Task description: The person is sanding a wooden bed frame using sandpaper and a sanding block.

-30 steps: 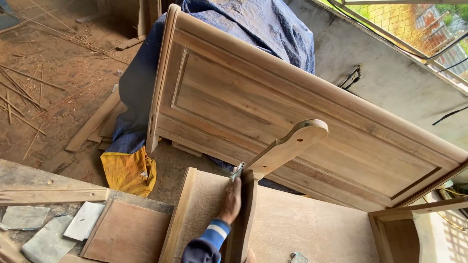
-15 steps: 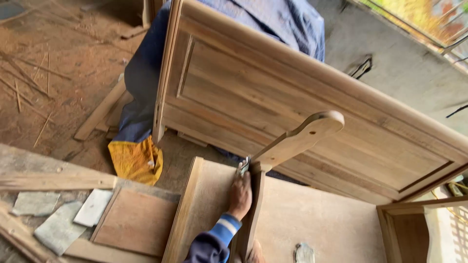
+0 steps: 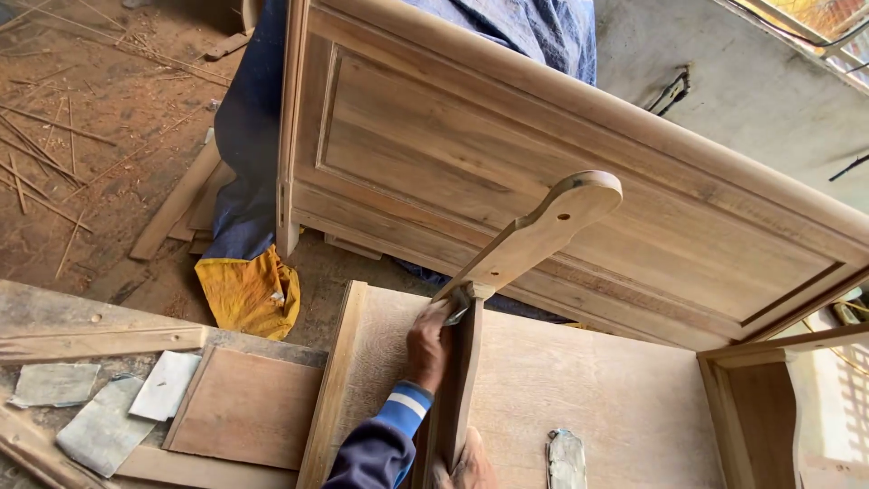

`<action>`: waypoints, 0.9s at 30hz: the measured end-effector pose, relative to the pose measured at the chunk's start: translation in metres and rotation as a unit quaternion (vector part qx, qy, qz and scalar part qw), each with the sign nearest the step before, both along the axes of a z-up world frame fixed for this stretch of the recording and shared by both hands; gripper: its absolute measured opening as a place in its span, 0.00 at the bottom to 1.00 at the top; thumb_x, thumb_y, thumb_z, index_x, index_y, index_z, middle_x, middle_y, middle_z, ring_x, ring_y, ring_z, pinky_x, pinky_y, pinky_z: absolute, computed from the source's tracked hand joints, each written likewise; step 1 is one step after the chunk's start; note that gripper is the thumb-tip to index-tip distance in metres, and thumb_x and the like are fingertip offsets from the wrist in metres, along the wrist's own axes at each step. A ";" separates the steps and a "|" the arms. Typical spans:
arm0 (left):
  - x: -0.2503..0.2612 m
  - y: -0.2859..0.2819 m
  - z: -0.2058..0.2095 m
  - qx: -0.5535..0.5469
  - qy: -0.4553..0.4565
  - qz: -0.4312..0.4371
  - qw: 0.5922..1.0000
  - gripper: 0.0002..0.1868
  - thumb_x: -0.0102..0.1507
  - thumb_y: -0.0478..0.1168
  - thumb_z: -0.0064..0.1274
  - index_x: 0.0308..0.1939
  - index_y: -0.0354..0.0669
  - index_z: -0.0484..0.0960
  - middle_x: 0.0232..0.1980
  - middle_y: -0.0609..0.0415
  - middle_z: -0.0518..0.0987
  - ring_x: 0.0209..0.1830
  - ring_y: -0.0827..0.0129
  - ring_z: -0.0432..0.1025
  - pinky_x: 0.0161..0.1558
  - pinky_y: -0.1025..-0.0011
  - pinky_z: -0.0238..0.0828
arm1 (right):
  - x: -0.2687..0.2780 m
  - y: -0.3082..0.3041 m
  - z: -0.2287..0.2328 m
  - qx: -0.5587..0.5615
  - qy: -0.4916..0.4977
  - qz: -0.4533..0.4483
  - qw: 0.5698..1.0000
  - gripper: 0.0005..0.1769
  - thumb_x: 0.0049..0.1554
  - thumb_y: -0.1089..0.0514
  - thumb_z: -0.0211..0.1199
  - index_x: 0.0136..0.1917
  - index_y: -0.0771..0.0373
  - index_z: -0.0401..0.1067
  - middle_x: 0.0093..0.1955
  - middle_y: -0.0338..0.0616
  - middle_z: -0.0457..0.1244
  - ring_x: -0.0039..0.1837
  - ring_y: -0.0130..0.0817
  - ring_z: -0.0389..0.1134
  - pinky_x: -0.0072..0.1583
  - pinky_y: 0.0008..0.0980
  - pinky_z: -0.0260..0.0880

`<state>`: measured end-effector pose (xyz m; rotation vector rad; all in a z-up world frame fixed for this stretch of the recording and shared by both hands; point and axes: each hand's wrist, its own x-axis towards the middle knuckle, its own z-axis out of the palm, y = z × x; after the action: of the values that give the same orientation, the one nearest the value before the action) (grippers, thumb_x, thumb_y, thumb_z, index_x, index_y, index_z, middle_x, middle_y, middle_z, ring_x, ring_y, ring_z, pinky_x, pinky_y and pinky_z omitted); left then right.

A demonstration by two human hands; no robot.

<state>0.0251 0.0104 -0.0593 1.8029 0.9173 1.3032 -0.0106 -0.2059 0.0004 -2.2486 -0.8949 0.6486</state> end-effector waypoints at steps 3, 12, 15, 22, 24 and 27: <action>-0.002 -0.005 -0.009 -0.045 -0.012 0.000 0.999 0.18 0.72 0.29 0.37 0.55 0.42 0.85 0.56 0.43 0.84 0.54 0.53 0.80 0.60 0.59 0.76 | -0.002 0.004 0.010 0.005 0.001 -0.004 1.000 0.36 0.42 0.61 0.71 0.65 0.54 0.66 0.52 0.51 0.68 0.57 0.49 0.74 0.57 0.42 0.73; -0.009 0.013 0.041 -0.010 -0.083 -0.045 0.996 0.21 0.60 0.22 0.46 0.56 0.35 0.81 0.49 0.39 0.83 0.45 0.50 0.80 0.49 0.61 0.79 | -0.003 0.013 0.015 -0.079 -0.009 -0.052 0.995 0.35 0.45 0.58 0.71 0.65 0.53 0.66 0.54 0.51 0.68 0.59 0.49 0.73 0.59 0.43 0.74; -0.014 0.013 0.002 -0.001 -0.044 -0.063 0.997 0.25 0.61 0.21 0.45 0.60 0.40 0.80 0.50 0.38 0.84 0.47 0.49 0.81 0.50 0.60 0.80 | 0.002 -0.005 -0.005 -0.036 -0.031 -0.014 0.999 0.40 0.42 0.60 0.72 0.68 0.54 0.64 0.57 0.52 0.68 0.60 0.50 0.72 0.61 0.43 0.72; -0.024 -0.003 0.093 -0.072 -0.055 -0.051 0.995 0.27 0.60 0.26 0.46 0.63 0.41 0.82 0.39 0.40 0.84 0.37 0.49 0.82 0.39 0.58 0.79 | -0.002 -0.004 -0.005 0.007 -0.009 -0.024 1.000 0.41 0.43 0.60 0.71 0.70 0.52 0.66 0.57 0.50 0.69 0.63 0.47 0.73 0.63 0.42 0.72; -0.024 0.004 0.067 -0.034 -0.082 -0.058 0.994 0.25 0.60 0.26 0.45 0.60 0.37 0.82 0.41 0.39 0.84 0.37 0.48 0.81 0.39 0.57 0.79 | -0.008 0.003 0.021 -0.034 0.010 -0.029 0.999 0.40 0.44 0.60 0.70 0.70 0.52 0.66 0.58 0.49 0.69 0.63 0.46 0.73 0.63 0.41 0.72; -0.018 0.013 0.030 -0.035 -0.084 -0.065 0.994 0.16 0.64 0.27 0.50 0.55 0.36 0.82 0.41 0.39 0.84 0.37 0.48 0.81 0.36 0.58 0.79 | -0.008 0.006 0.021 -0.059 0.001 -0.028 0.998 0.40 0.44 0.60 0.69 0.70 0.52 0.65 0.58 0.49 0.68 0.63 0.47 0.72 0.63 0.41 0.72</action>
<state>0.0067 0.0236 -0.0293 1.6429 0.7321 1.3008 -0.0187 -0.2000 0.0218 -2.3685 -0.8099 0.6942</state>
